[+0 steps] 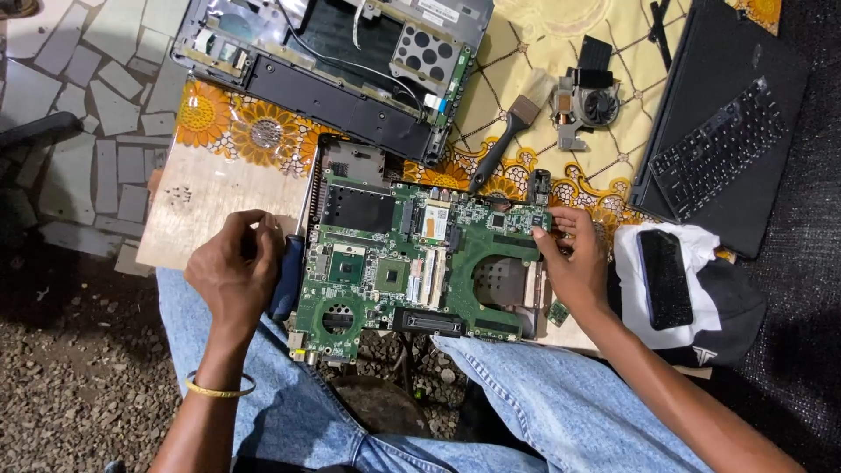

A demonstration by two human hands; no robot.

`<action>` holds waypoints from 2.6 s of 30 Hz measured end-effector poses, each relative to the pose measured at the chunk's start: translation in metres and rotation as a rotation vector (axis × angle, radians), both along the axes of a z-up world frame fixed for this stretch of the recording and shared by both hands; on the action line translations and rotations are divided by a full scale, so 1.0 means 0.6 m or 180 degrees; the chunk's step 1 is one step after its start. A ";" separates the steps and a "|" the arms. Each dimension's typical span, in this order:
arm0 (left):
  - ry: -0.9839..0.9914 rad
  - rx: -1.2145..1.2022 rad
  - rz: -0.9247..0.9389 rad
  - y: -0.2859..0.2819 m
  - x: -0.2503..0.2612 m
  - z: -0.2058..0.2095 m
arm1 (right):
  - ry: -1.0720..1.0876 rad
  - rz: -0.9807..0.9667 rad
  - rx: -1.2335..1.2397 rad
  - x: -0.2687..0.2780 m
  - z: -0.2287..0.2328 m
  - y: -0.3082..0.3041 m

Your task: Reconnecting ribbon cables and positioning the motherboard during a laptop repair.

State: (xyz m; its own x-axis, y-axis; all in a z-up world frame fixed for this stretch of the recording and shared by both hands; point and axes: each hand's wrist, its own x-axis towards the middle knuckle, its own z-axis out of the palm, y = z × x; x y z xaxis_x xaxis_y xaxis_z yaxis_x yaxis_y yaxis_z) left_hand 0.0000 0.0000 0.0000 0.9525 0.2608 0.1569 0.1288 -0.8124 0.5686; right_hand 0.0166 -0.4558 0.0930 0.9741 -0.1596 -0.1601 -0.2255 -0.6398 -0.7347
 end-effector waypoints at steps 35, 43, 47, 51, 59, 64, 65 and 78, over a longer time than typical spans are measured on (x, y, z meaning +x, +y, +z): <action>-0.0222 -0.0032 0.0014 -0.011 0.001 0.021 | 0.0380 -0.0263 0.0003 0.007 -0.022 -0.044; -0.0107 0.0121 0.0039 -0.009 0.003 0.016 | 0.0265 -0.0098 0.0215 0.005 -0.032 -0.052; -0.0131 0.0026 0.0003 -0.007 0.002 0.018 | 0.0279 -0.0070 0.0178 0.004 -0.033 -0.053; -0.0134 -0.0093 -0.0002 -0.005 0.002 0.008 | 0.0318 -0.0006 0.0164 0.005 -0.035 -0.057; -0.0107 -0.0115 0.0019 -0.011 0.001 0.027 | 0.0318 -0.0042 0.0207 0.006 -0.038 -0.058; -0.0098 -0.0163 0.0004 -0.008 0.002 0.024 | 0.0348 -0.0063 0.0223 0.006 -0.036 -0.056; -0.0091 -0.0164 -0.0008 -0.008 0.002 0.026 | 0.0341 -0.0067 0.0226 0.006 -0.035 -0.056; -0.2207 0.0407 -0.1217 0.031 0.331 0.137 | 0.0211 -0.0182 0.0041 0.007 -0.022 -0.032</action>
State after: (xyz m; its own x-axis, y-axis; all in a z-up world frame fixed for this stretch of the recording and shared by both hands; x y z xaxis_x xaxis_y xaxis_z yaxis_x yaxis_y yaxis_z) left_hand 0.1983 0.0185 0.0823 0.6470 -0.1240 0.7523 -0.5203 -0.7931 0.3168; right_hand 0.0210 -0.4749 0.0796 0.9507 -0.2121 -0.2263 -0.3098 -0.6151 -0.7250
